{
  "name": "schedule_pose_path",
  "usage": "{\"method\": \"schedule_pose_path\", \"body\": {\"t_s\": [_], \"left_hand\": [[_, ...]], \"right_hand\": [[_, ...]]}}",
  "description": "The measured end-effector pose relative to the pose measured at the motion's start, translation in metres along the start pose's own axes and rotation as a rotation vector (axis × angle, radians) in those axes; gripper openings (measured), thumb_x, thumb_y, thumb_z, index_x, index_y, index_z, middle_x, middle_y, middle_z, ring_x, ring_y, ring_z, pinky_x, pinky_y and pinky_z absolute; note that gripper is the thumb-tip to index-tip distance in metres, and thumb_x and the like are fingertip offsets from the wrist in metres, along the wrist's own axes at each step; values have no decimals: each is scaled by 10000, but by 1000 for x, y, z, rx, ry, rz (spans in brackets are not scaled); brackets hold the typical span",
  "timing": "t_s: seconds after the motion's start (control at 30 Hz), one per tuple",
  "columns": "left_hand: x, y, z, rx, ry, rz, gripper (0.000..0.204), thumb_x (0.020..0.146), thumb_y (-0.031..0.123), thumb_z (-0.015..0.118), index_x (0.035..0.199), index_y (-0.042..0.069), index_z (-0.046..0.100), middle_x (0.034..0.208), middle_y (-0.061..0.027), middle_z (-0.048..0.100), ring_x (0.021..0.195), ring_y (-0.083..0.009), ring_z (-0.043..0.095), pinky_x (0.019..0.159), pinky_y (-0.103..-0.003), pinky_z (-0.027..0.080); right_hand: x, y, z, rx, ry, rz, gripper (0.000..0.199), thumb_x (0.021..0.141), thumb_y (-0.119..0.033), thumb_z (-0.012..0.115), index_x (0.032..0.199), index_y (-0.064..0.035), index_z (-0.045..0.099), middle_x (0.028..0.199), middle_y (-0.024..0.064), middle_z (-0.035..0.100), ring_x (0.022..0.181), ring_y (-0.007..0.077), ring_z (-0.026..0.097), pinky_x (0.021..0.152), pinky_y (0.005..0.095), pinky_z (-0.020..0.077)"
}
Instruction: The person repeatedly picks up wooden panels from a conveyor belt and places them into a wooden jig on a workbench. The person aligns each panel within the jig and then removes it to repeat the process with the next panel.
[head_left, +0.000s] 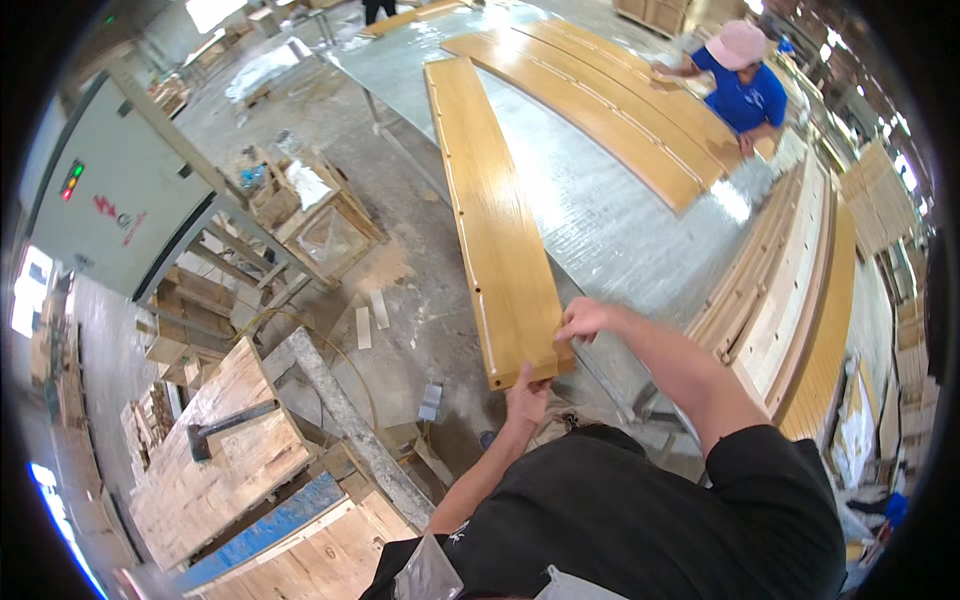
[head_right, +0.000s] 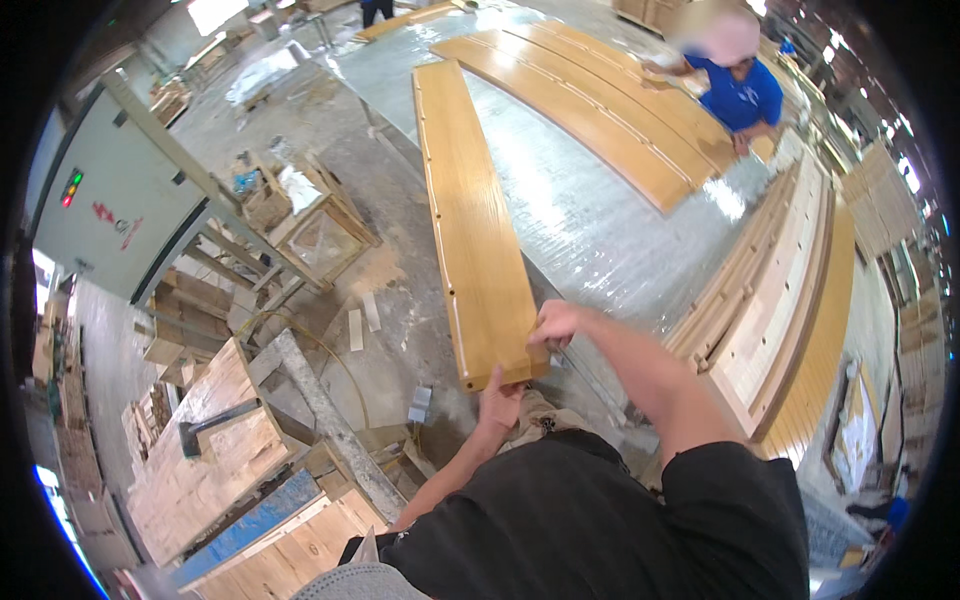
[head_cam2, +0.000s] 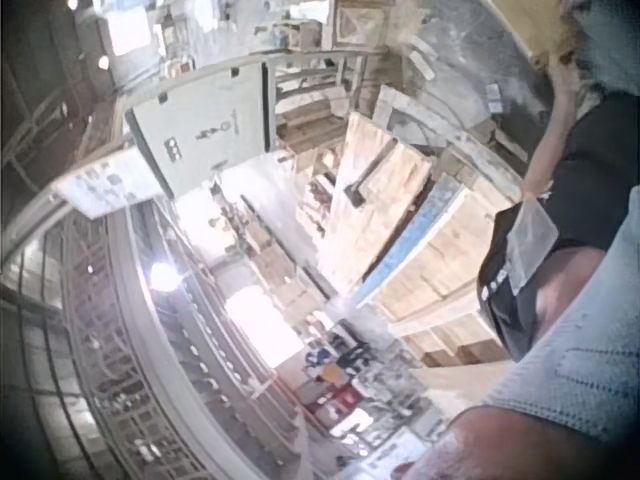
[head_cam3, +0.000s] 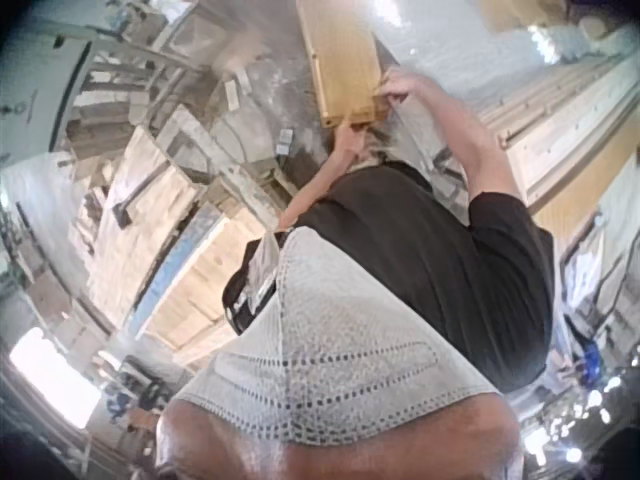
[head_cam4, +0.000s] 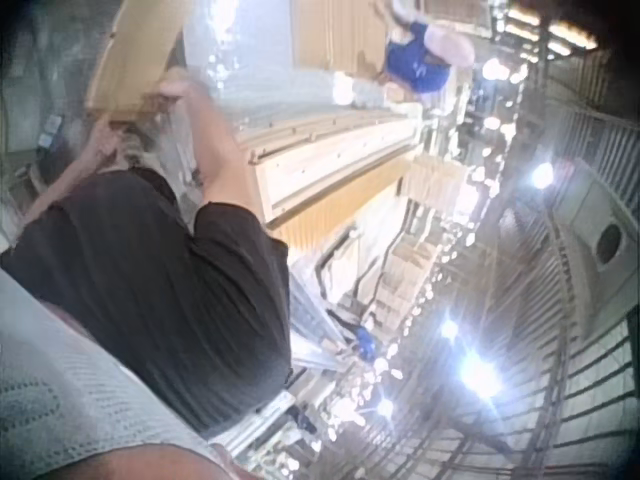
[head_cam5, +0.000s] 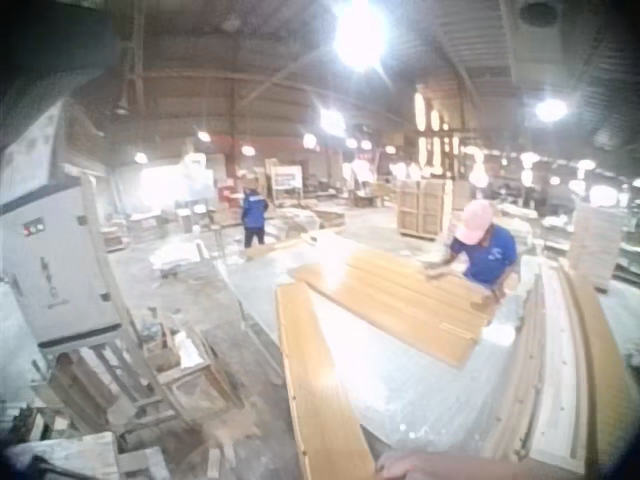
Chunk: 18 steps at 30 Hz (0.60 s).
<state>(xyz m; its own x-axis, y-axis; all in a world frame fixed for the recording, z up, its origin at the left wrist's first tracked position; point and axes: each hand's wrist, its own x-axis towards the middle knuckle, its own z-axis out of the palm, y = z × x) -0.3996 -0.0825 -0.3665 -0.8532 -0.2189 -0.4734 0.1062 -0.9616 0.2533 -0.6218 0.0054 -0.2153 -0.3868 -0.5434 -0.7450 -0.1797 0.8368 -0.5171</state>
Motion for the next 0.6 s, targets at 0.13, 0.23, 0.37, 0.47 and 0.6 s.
{"method": "schedule_pose_path", "body": {"t_s": [0.13,0.23,0.37,0.47,0.6], "left_hand": [[-18,94,-15,-22,180,299,551,881,-38,681,1388,118,530,1262,-72,653,1117,-266,662,924,-468,575],[-68,158,-5,133,246,433,538,811,-36,706,1322,38,555,1179,-87,674,1022,-237,690,819,-399,598],[-162,208,48,271,285,610,523,766,-10,697,1273,-27,572,1120,-118,676,995,-272,697,790,-388,596],[-250,228,98,290,437,664,566,773,39,672,1319,-17,532,1257,-158,614,1187,-295,612,978,-427,542],[-319,245,125,341,471,855,524,840,86,659,1335,-1,512,1261,-164,603,1225,-291,586,1031,-424,509]], "right_hand": [[30,-65,34,130,24,-136,559,928,-526,693,1059,18,699,868,133,718,644,202,689,568,336,581],[80,-103,30,578,89,-189,552,957,-552,650,1087,-16,651,851,110,701,609,193,664,546,330,562],[160,-160,-76,1152,-21,-262,526,993,-567,586,1104,-55,634,868,97,701,667,199,683,588,359,574],[220,-210,-146,1433,-88,-495,523,1014,-544,554,1198,-60,627,987,118,719,836,239,717,725,403,602],[278,-254,-193,1487,-161,-627,451,1014,-371,586,1311,-31,579,1195,158,687,1099,300,674,956,443,558]]}}
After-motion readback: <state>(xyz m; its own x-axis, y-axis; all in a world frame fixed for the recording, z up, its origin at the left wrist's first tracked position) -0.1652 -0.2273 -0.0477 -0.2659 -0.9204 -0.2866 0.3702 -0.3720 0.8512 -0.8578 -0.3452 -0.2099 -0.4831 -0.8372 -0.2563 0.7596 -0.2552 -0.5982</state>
